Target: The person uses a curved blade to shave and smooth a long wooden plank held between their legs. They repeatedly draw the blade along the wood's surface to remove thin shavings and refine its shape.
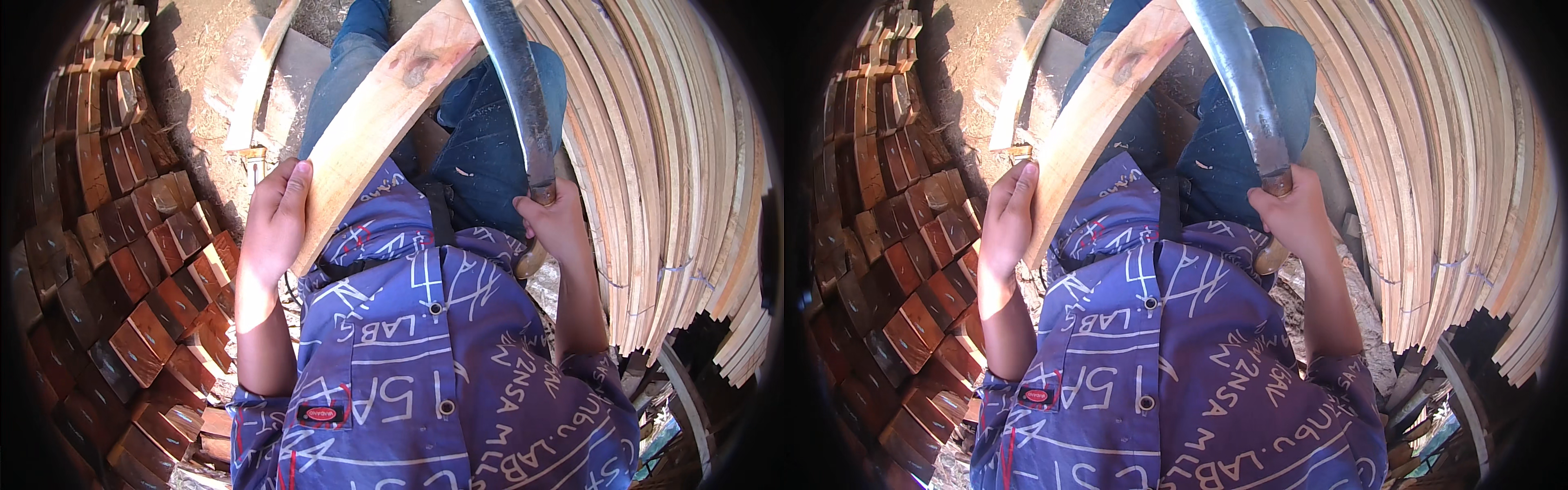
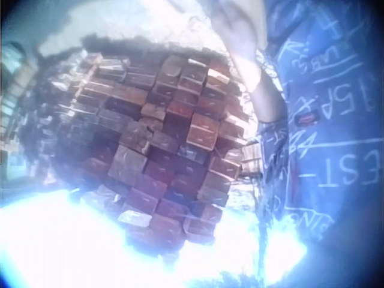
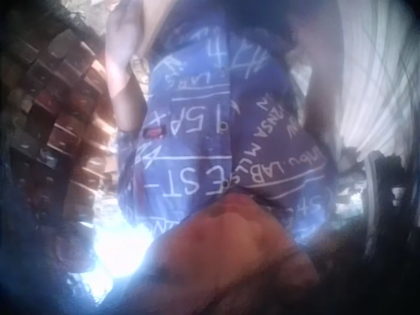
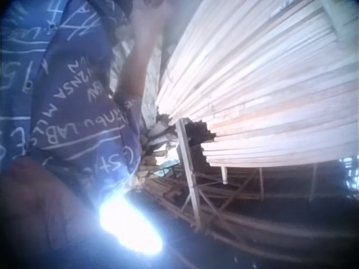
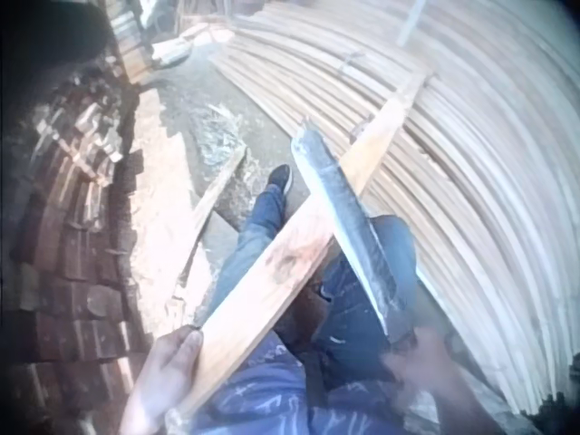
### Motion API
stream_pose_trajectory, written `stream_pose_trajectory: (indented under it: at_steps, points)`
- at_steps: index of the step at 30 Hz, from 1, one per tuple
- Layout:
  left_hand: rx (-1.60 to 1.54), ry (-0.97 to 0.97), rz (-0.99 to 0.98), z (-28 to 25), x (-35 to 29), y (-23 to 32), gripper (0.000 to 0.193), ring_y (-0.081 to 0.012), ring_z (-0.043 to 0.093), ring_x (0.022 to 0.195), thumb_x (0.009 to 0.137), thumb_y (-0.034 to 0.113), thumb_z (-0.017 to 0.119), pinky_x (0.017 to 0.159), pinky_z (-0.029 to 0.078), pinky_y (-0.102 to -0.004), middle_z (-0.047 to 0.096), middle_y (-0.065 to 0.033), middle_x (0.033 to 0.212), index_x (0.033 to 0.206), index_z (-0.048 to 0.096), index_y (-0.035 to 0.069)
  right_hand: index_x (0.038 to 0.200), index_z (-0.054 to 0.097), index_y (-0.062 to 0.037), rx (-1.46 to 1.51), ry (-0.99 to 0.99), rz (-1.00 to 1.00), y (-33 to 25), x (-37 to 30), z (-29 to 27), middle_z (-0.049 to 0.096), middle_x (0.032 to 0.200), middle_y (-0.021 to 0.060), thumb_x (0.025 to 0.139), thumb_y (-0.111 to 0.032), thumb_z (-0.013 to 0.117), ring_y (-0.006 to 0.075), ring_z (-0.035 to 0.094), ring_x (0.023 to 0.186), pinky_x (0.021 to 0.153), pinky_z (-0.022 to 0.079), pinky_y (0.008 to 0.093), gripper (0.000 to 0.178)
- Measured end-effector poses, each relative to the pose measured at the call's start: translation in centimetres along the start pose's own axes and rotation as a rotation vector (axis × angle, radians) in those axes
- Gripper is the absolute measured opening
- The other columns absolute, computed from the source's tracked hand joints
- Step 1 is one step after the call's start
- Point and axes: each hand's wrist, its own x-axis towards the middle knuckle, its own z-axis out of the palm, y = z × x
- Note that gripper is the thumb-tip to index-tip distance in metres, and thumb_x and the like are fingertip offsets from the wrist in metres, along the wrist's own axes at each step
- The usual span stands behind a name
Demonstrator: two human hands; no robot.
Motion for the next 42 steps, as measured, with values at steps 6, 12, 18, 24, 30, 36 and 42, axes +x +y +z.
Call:
stream_pose_trajectory:
  at_steps: [6,12,18,24,30,36,42]
  points:
    - [-0.007,0.025,-0.018,0.5,0.4,-0.2,0.038,-0.0098,0.045,0.073,0.107,0.026,0.043,0.069,0.042,-0.0279,0.054,-0.0049,0.074,0.092,0.059,-0.005,0.093,0.065,0.0045,-0.189,-0.12,-0.22,0.9,-1.8,1.2,0.059,0.067,-0.0003,0.078,-0.005,0.075,0.0065,0.055,0.066,0.06,0.044,0.0276,0.021]
    - [-0.047,-0.034,-0.076,-0.2,0.4,-0.9,0.038,-0.0089,0.039,0.071,0.107,0.025,0.04,0.065,0.037,-0.0277,0.045,0.0001,0.071,0.084,0.053,-0.001,0.087,0.062,0.0034,0.003,0.037,-0.092,-0.3,-0.3,1.4,0.062,0.069,0.0031,0.078,-0.005,0.072,0.007,0.057,0.066,0.06,0.045,0.0279,0.017]
    - [0.021,-0.015,-0.078,-0.4,0.4,0.0,0.035,-0.0076,0.041,0.073,0.108,0.024,0.04,0.067,0.038,-0.0266,0.048,0.0,0.074,0.087,0.055,0.0,0.1,0.067,0.0053,-0.021,0.04,-0.277,0.6,-0.7,3.4,0.066,0.072,0.0112,0.076,-0.007,0.07,0.0151,0.063,0.067,0.065,0.049,0.0318,0.028]
    - [-0.069,-0.065,-0.08,0.0,-0.5,1.5,0.041,-0.0085,0.051,0.078,0.106,0.034,0.046,0.071,0.043,-0.0247,0.061,-0.0039,0.085,0.1,0.061,-0.003,0.109,0.067,0.0052,-0.007,-0.03,-0.294,-1.9,0.1,3.0,0.069,0.076,0.0162,0.081,-0.01,0.073,0.0164,0.065,0.07,0.066,0.051,0.0328,0.033]
    - [0.121,-0.263,0.049,0.5,-1.6,1.8,0.057,-0.0124,0.058,0.092,0.078,0.026,0.086,0.082,0.048,-0.0285,0.064,-0.0076,0.097,0.115,0.058,-0.006,0.107,0.064,0.0059,0.055,0.073,-0.422,-3.8,0.4,3.6,0.068,0.076,0.0193,0.085,-0.018,0.076,0.0243,0.07,0.068,0.061,0.051,0.0338,0.034]
    - [-0.118,-0.385,-0.088,0.6,-2.2,1.7,0.052,-0.0129,0.055,0.092,0.077,0.018,0.082,0.084,0.046,-0.0274,0.061,-0.0061,0.098,0.117,0.057,-0.003,0.1,0.061,0.0024,-0.114,0.188,-0.626,-5.2,-2.5,3.1,0.068,0.082,0.0178,0.084,-0.014,0.073,0.0336,0.068,0.07,0.062,0.052,0.0378,0.026]
    - [0.059,-0.342,-0.027,2.9,-3.6,3.1,0.053,-0.0157,0.061,0.093,0.078,0.017,0.081,0.084,0.05,-0.0313,0.066,-0.0109,0.101,0.119,0.055,-0.005,0.1,0.057,-0.0021,-0.294,0.241,-0.923,-4.8,-3.6,3.9,0.063,0.08,0.013,0.075,-0.007,0.074,0.0317,0.066,0.066,0.06,0.052,0.0411,0.031]
